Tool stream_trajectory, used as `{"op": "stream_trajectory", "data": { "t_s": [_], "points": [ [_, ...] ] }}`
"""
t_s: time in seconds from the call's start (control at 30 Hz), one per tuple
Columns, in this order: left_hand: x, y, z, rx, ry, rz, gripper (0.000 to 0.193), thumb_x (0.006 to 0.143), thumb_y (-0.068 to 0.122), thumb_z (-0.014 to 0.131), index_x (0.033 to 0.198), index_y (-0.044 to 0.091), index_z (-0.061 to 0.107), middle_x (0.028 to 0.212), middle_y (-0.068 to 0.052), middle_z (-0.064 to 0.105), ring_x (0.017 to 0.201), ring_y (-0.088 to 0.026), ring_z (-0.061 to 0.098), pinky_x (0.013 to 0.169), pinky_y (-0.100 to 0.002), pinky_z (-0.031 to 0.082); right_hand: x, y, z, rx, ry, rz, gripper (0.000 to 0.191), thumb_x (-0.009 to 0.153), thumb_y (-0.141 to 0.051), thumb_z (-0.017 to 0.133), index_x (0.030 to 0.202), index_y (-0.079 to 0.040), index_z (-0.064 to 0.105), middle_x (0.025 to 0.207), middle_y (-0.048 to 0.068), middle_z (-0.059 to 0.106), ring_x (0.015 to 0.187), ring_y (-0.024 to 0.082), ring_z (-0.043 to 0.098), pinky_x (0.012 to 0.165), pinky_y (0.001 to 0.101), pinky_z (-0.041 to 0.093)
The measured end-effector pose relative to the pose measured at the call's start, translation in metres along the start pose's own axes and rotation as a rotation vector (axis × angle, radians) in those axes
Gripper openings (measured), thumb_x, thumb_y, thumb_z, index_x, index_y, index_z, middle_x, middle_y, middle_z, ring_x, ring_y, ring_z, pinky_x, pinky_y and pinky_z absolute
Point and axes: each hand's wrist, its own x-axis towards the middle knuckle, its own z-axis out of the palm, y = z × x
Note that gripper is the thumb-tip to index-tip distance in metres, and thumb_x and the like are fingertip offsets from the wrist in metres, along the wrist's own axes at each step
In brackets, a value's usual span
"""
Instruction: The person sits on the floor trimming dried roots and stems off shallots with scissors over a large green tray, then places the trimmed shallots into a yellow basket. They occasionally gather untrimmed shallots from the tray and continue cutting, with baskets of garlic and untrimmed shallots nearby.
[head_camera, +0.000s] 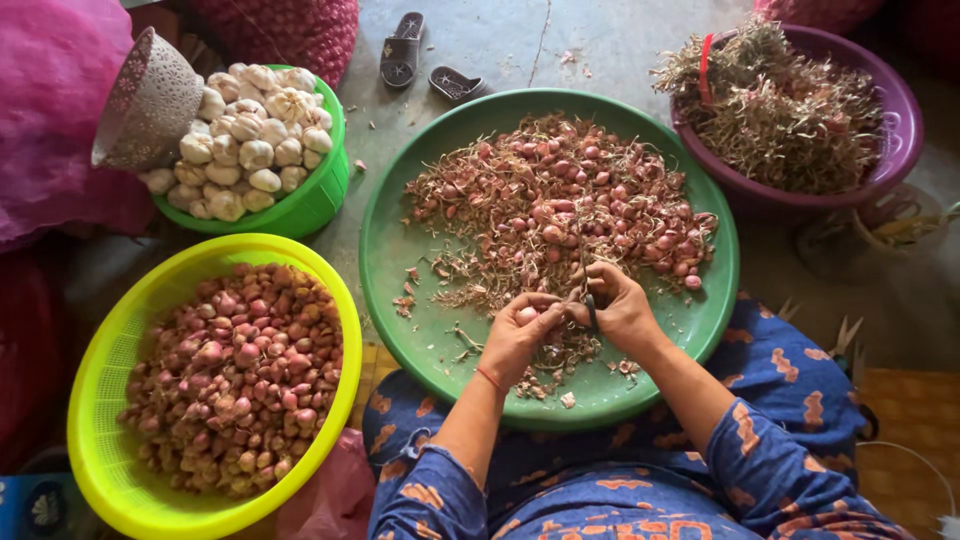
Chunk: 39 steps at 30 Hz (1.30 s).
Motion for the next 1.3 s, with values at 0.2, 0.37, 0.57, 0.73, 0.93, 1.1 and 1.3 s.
{"op": "stream_trajectory", "data": {
  "t_s": [0.2, 0.37, 0.57, 0.73, 0.93, 1.1, 1.3],
  "points": [
    [-0.004, -0.002, 0.001, -0.397, 0.039, -0.01, 0.021, 0.097, 0.007, 0.068, 0.117, 0.004, 0.062, 0.102, -0.009, 0.074, 0.091, -0.017, 0.072, 0.082, -0.03, 0.062, -0.015, -0.035, -0.005, -0.448, 0.168, 0.014, 0.055, 0.078, -0.018, 0.086, 0.123, -0.007, 0.058, 0.094, 0.005, 0.07, 0.085, 0.011, 0.065, 0.073, 0.0269, 0.054],
    [-0.007, -0.006, -0.003, -0.401, 0.017, 0.022, 0.019, 0.097, 0.006, 0.069, 0.116, 0.006, 0.062, 0.102, -0.008, 0.073, 0.093, -0.019, 0.072, 0.08, -0.03, 0.06, -0.04, -0.049, 0.0, -0.742, -0.091, 0.205, 0.059, 0.067, -0.025, 0.093, 0.112, -0.005, 0.061, 0.088, 0.007, 0.072, 0.081, 0.013, 0.066, 0.075, 0.0302, 0.055],
    [-0.006, -0.022, -0.006, -0.345, -0.019, 0.025, 0.016, 0.098, 0.007, 0.07, 0.111, 0.006, 0.062, 0.1, -0.01, 0.074, 0.088, -0.019, 0.072, 0.074, -0.031, 0.059, -0.045, -0.034, -0.005, -0.756, -0.111, 0.229, 0.049, 0.069, -0.025, 0.093, 0.101, -0.003, 0.064, 0.074, 0.006, 0.069, 0.069, 0.012, 0.059, 0.061, 0.0317, 0.052],
    [-0.009, -0.02, -0.005, -0.362, 0.04, -0.009, 0.017, 0.096, 0.006, 0.07, 0.112, 0.005, 0.063, 0.101, -0.01, 0.074, 0.09, -0.019, 0.073, 0.075, -0.032, 0.061, -0.044, -0.02, -0.008, -0.589, -0.073, 0.257, 0.039, 0.074, -0.021, 0.089, 0.098, -0.002, 0.064, 0.069, 0.003, 0.068, 0.065, 0.009, 0.056, 0.055, 0.0304, 0.046],
    [-0.018, -0.006, 0.002, -0.183, 0.09, 0.09, 0.025, 0.091, 0.0, 0.072, 0.115, 0.004, 0.066, 0.108, -0.007, 0.075, 0.096, -0.014, 0.073, 0.081, -0.025, 0.059, -0.046, -0.038, -0.009, -0.579, -0.053, 0.238, 0.046, 0.073, -0.025, 0.09, 0.107, -0.005, 0.065, 0.075, 0.003, 0.066, 0.069, 0.009, 0.059, 0.061, 0.0288, 0.049],
    [-0.022, -0.001, 0.001, -0.077, 0.121, 0.23, 0.026, 0.087, -0.005, 0.079, 0.107, 0.001, 0.063, 0.102, -0.009, 0.076, 0.094, -0.016, 0.075, 0.085, -0.027, 0.061, -0.058, -0.065, 0.001, -0.846, -0.116, 0.214, 0.054, 0.067, -0.035, 0.091, 0.107, -0.009, 0.064, 0.073, 0.007, 0.071, 0.066, 0.016, 0.066, 0.064, 0.0326, 0.054],
    [-0.022, -0.008, -0.004, 0.074, 0.084, 0.143, 0.027, 0.085, -0.001, 0.082, 0.109, 0.001, 0.071, 0.1, -0.005, 0.075, 0.087, -0.008, 0.068, 0.078, -0.022, 0.057, -0.062, -0.067, 0.014, -1.044, -0.129, 0.303, 0.054, 0.067, -0.041, 0.09, 0.105, -0.012, 0.065, 0.073, 0.011, 0.072, 0.067, 0.024, 0.069, 0.065, 0.0372, 0.053]
  ]
}}
